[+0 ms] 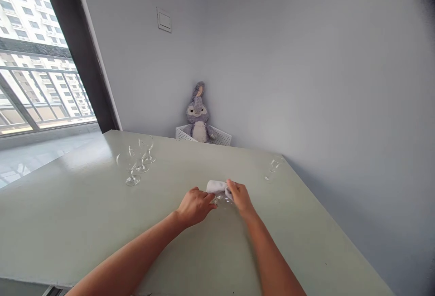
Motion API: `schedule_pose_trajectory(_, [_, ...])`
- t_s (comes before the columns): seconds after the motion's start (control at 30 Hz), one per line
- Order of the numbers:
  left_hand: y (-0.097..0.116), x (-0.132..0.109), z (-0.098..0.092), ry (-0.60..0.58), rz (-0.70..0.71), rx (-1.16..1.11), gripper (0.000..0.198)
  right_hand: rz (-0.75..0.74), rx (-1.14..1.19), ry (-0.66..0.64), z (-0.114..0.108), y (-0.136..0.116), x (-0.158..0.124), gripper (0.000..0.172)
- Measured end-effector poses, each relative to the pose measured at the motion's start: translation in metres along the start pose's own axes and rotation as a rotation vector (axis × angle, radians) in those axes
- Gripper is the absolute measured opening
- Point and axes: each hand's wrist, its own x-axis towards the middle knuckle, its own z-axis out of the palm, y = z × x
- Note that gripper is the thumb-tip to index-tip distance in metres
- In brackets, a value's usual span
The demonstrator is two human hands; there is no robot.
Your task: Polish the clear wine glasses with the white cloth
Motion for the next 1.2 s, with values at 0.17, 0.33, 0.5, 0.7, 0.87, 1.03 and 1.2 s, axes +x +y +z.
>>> schedule_pose_trajectory(0.17, [-0.001, 0.003, 0.004, 0.178, -0.256, -0.105, 0.043, 0.381, 0.885, 0.093, 0.005, 0.002, 0.004, 0.014])
schedule_pose_trajectory(0.33, [-0.008, 0.007, 0.007, 0.419, -0.417, -0.293, 0.043, 0.225, 0.920, -0.190, 0.049, -0.002, -0.022, 0.023])
schedule_pose_trajectory(0.5, [0.000, 0.006, 0.012, 0.512, -0.337, -0.498, 0.057, 0.088, 0.696, -0.163, 0.065, 0.009, -0.031, 0.026])
schedule_pose_trajectory(0.7, [0.008, 0.006, -0.002, 0.132, -0.313, -1.456, 0.054, 0.219, 0.825, -0.266, 0.037, 0.000, -0.022, 0.032])
schedule_pose_trajectory(0.87, [-0.001, 0.008, -0.010, 0.103, -0.441, -1.737, 0.056, 0.371, 0.758, -0.530, 0.033, -0.001, -0.025, 0.029])
schedule_pose_trajectory(1.03, [-0.012, 0.010, -0.006, 0.236, -0.577, -1.562, 0.046, 0.315, 0.528, -0.265, 0.034, 0.008, -0.014, 0.033])
schedule_pose_trajectory(1.2, [-0.027, 0.012, -0.008, 0.326, -0.716, -1.603, 0.038, 0.154, 0.443, 0.064, 0.006, 0.007, -0.004, 0.038])
